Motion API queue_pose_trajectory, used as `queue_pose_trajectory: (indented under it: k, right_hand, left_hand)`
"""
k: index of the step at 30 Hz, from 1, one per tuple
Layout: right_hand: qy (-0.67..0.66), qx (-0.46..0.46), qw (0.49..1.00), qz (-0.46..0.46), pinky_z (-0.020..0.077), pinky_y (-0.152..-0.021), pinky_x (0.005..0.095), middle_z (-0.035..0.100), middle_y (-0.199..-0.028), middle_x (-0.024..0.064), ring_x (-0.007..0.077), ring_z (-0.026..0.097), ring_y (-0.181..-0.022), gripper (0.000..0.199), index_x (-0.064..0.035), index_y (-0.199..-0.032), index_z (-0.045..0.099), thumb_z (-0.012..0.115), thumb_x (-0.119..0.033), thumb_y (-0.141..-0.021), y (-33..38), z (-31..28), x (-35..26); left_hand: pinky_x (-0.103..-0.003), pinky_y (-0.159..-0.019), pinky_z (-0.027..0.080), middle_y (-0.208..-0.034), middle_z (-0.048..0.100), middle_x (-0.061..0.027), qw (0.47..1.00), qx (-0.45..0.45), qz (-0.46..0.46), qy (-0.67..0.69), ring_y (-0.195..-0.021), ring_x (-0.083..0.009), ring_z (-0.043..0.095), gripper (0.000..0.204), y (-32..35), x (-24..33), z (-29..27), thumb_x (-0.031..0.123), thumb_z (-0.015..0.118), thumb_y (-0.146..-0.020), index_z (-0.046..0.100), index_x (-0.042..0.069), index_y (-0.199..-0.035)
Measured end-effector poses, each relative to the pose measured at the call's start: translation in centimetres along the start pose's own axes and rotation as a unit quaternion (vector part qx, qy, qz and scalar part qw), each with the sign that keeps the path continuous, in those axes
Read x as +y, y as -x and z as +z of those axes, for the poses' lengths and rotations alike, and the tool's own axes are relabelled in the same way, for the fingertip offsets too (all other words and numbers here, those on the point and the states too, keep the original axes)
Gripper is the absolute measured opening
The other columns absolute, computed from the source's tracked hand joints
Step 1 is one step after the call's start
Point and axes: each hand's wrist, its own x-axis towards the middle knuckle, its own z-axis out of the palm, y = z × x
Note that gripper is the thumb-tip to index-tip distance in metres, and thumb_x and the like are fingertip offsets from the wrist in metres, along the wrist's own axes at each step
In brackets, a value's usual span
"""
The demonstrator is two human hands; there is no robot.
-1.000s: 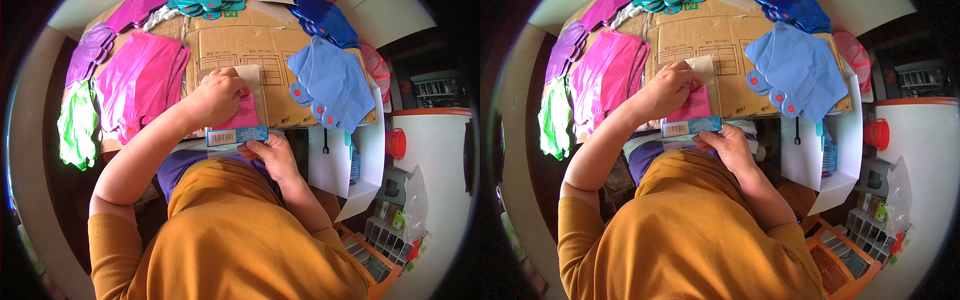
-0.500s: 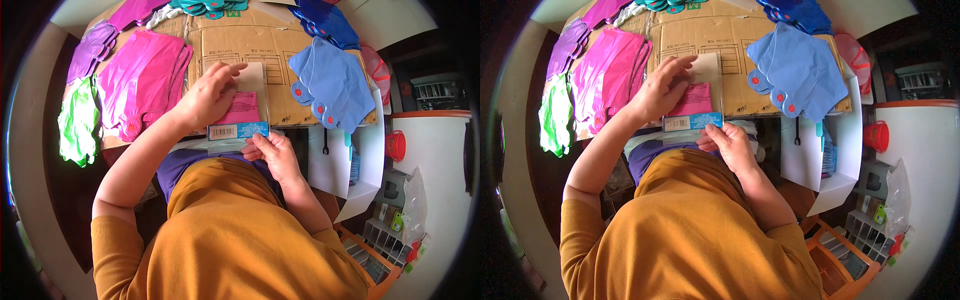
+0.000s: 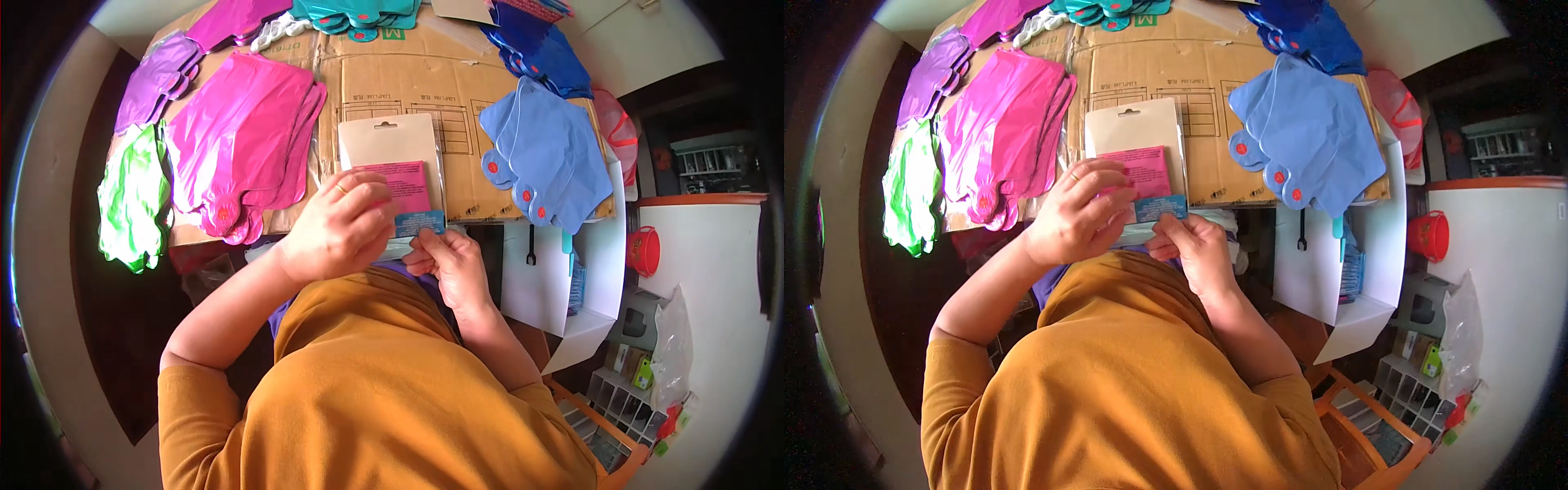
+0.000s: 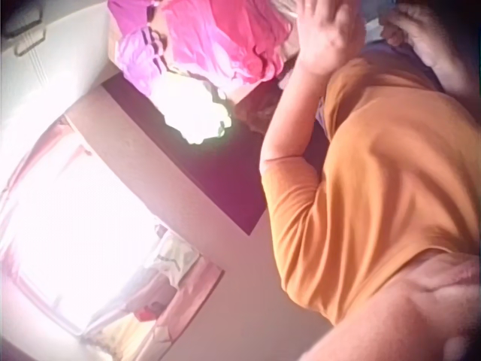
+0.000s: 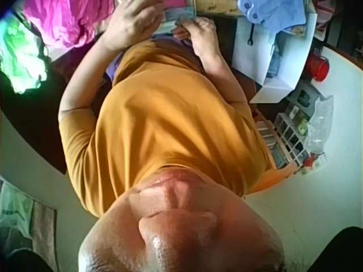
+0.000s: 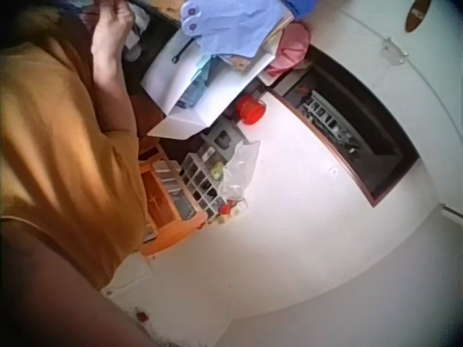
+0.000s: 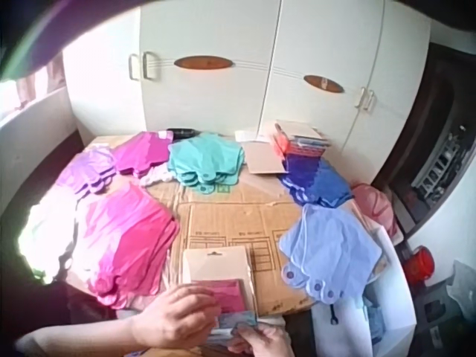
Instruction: Folding colorful plastic bags and placing them into labeled paper envelopes.
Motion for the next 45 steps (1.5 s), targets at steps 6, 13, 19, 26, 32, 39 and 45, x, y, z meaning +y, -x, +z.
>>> queue_pose_trajectory:
  k: [6,13,19,26,32,39,45]
  right_hand:
    - [0.006,0.009,1.0,0.008,0.0565,-0.061,0.0275,0.069,-0.075,0.0125,0.0182,0.069,-0.066,0.026,0.0033,-0.089,0.064,0.062,-0.022,-0.096,0.0,0.2,-0.1]
    - [0.068,0.006,0.997,-0.021,0.0559,-0.06,0.026,0.07,-0.078,0.0103,0.0152,0.069,-0.066,0.023,0.0024,-0.091,0.065,0.059,-0.018,-0.097,-0.1,0.2,-1.0]
    - [0.44,0.017,0.895,-0.074,0.0529,-0.054,0.0344,0.065,-0.06,0.0147,0.0235,0.066,-0.054,0.037,-0.0003,-0.069,0.066,0.066,-0.031,-0.09,-0.8,0.0,-4.7]
    - [0.591,0.054,0.758,-0.27,0.0449,-0.054,0.0408,0.06,-0.061,0.0127,0.0278,0.06,-0.055,0.032,-0.0041,-0.069,0.059,0.069,-0.028,-0.087,-6.8,-1.8,-16.6]
    - [0.69,0.086,0.54,-0.473,0.0523,-0.076,0.0445,0.063,-0.09,0.0141,0.0329,0.064,-0.086,0.006,-0.0069,-0.08,0.066,0.065,-0.013,-0.081,-23.0,-2.7,-21.2]
    - [0.815,0.101,0.415,-0.392,0.0539,-0.075,0.0465,0.065,-0.09,0.016,0.0354,0.066,-0.084,0.012,-0.0031,-0.08,0.067,0.06,-0.011,-0.076,-26.1,-3.4,-22.2]
    - [0.604,-0.007,0.653,-0.457,0.0515,-0.059,0.0373,0.063,-0.069,0.0114,0.0282,0.065,-0.065,0.009,-0.0056,-0.08,0.056,0.065,-0.008,-0.077,-10.7,-1.1,-19.2]
  left_hand:
    - [-0.046,-0.095,0.046,-0.113,0.057,-0.0167,0.998,-0.031,-0.047,-0.009,-0.11,-0.0364,0.055,0.044,-0.4,0.9,0.8,0.012,0.074,-0.074,0.06,-0.001,-0.114]
    - [-0.051,-0.102,0.038,-0.13,0.051,-0.0209,0.99,-0.081,-0.098,-0.065,-0.119,-0.0385,0.048,0.067,-1.9,0.9,2.6,0.034,0.072,-0.078,0.051,-0.002,-0.131]
    - [-0.055,-0.103,0.037,-0.133,0.045,-0.0223,0.993,-0.087,-0.06,-0.047,-0.122,-0.042,0.045,0.068,-1.8,-0.3,2.1,0.032,0.077,-0.074,0.05,0.005,-0.131]
    - [-0.058,-0.1,0.039,-0.113,0.051,-0.016,0.997,-0.024,-0.077,0.018,-0.117,-0.0422,0.048,0.045,-1.3,-1.2,2.0,0.019,0.082,-0.068,0.061,0.005,-0.105]
    - [-0.058,-0.104,0.036,-0.104,0.056,-0.0124,0.996,-0.003,-0.071,0.059,-0.116,-0.0388,0.053,0.037,-1.0,-1.6,2.1,0.011,0.081,-0.068,0.06,0.005,-0.098]
    - [-0.057,-0.109,0.033,-0.103,0.058,-0.0115,0.999,-0.025,-0.048,-0.001,-0.12,-0.035,0.054,0.028,-0.7,-1.0,1.9,0.009,0.074,-0.071,0.06,0.004,-0.094]
    - [-0.049,-0.103,0.043,-0.108,0.062,-0.014,0.998,0.006,-0.044,-0.055,-0.114,-0.032,0.059,0.023,1.0,-0.5,2.3,0.007,0.071,-0.075,0.062,0.001,-0.094]
